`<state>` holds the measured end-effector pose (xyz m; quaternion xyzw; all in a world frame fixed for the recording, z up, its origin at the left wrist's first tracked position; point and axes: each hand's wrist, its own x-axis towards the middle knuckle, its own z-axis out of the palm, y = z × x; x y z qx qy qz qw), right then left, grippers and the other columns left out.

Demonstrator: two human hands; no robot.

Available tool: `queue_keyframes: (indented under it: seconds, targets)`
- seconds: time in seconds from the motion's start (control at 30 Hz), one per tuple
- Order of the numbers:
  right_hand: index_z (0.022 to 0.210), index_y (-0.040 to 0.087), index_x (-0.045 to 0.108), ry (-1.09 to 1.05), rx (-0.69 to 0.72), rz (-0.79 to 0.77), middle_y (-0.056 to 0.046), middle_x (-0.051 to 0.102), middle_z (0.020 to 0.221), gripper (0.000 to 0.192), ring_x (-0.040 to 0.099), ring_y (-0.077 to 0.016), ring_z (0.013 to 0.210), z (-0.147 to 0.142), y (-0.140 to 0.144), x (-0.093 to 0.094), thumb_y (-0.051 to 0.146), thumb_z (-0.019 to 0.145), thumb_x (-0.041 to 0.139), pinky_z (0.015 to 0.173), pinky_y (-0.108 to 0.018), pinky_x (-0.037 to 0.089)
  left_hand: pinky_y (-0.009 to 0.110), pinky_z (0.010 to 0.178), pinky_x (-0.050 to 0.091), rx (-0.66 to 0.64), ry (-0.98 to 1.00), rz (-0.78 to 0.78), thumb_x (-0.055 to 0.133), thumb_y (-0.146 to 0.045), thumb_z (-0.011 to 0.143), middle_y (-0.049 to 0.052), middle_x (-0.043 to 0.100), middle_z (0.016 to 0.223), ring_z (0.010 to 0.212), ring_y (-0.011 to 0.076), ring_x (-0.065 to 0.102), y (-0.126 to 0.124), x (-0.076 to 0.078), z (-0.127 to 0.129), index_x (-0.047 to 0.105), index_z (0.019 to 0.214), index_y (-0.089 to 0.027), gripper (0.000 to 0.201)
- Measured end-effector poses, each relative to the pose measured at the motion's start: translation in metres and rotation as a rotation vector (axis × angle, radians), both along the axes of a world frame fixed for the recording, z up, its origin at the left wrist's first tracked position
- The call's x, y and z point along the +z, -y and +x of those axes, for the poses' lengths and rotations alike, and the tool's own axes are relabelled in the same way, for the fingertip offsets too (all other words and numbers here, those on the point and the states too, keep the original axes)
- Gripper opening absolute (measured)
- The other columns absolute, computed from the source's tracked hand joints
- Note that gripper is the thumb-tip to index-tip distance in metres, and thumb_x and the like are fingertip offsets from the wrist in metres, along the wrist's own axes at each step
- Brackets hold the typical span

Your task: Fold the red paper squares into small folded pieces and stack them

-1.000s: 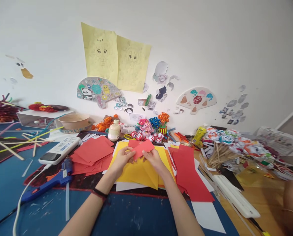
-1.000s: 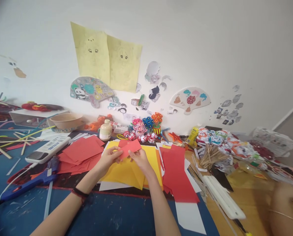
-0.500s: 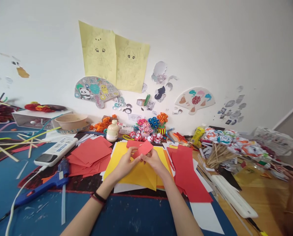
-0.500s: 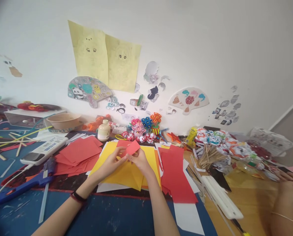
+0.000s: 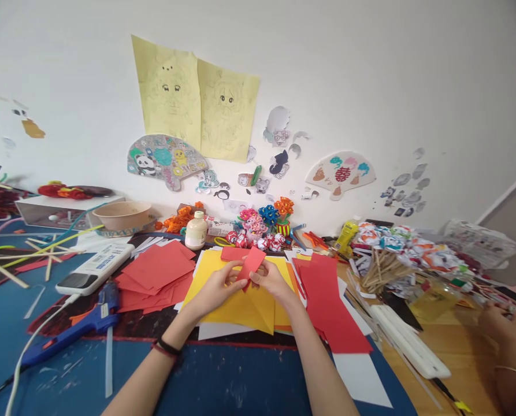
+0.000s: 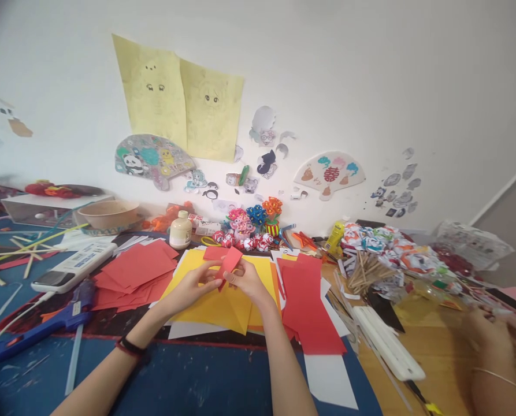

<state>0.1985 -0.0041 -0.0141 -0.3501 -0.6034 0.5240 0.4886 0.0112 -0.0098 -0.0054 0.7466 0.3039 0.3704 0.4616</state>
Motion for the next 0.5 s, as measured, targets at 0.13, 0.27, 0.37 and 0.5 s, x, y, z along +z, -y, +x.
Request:
queue_keyframes:
  seconds: [0.13, 0.27, 0.37, 0.5]
  targets:
    - [0.112, 0.017, 0.060, 0.014, -0.016, -0.019, -0.003, 0.063, 0.078, 0.050, 0.054, -0.0114, 0.056, 0.001, 0.001, 0.001, 0.045, 0.072, 0.073, 0.051, -0.023, 0.041, 0.028, 0.075, 0.046, 0.155, -0.152, 0.164, 0.044, -0.041, 0.090, 0.006, 0.070, 0.103, 0.087, 0.0198, 0.065, 0.002, 0.001, 0.000, 0.049, 0.127, -0.023, 0.041]
    - [0.105, 0.017, 0.061, 0.016, -0.014, -0.065, -0.004, 0.065, 0.078, 0.039, 0.060, -0.0146, 0.060, 0.001, 0.003, 0.000, 0.043, 0.076, 0.069, 0.054, -0.025, 0.045, 0.026, 0.062, 0.037, 0.404, -0.353, 0.362, 0.034, -0.036, 0.094, 0.005, 0.068, 0.079, 0.071, 0.0187, 0.062, 0.002, 0.000, 0.003, 0.062, 0.092, -0.021, 0.032]
    - [0.106, 0.019, 0.062, -0.057, -0.021, -0.146, -0.006, 0.068, 0.091, 0.039, 0.065, -0.0191, 0.074, -0.001, 0.005, 0.000, 0.041, 0.075, 0.070, 0.061, -0.028, 0.050, 0.025, 0.057, 0.032, 0.569, -0.375, 0.385, 0.032, -0.034, 0.094, 0.002, 0.061, 0.064, 0.060, 0.0163, 0.056, -0.003, -0.002, 0.001, 0.056, 0.074, -0.020, 0.034]
    - [0.098, 0.018, 0.066, -0.182, -0.103, -0.206, -0.008, 0.069, 0.100, 0.037, 0.065, -0.0226, 0.088, -0.004, 0.004, -0.002, 0.038, 0.069, 0.076, 0.075, -0.032, 0.051, 0.025, 0.057, 0.037, 0.698, -0.299, 0.275, 0.032, -0.038, 0.094, 0.002, 0.062, 0.066, 0.062, 0.0164, 0.056, -0.010, -0.003, -0.006, 0.055, 0.072, -0.020, 0.036]
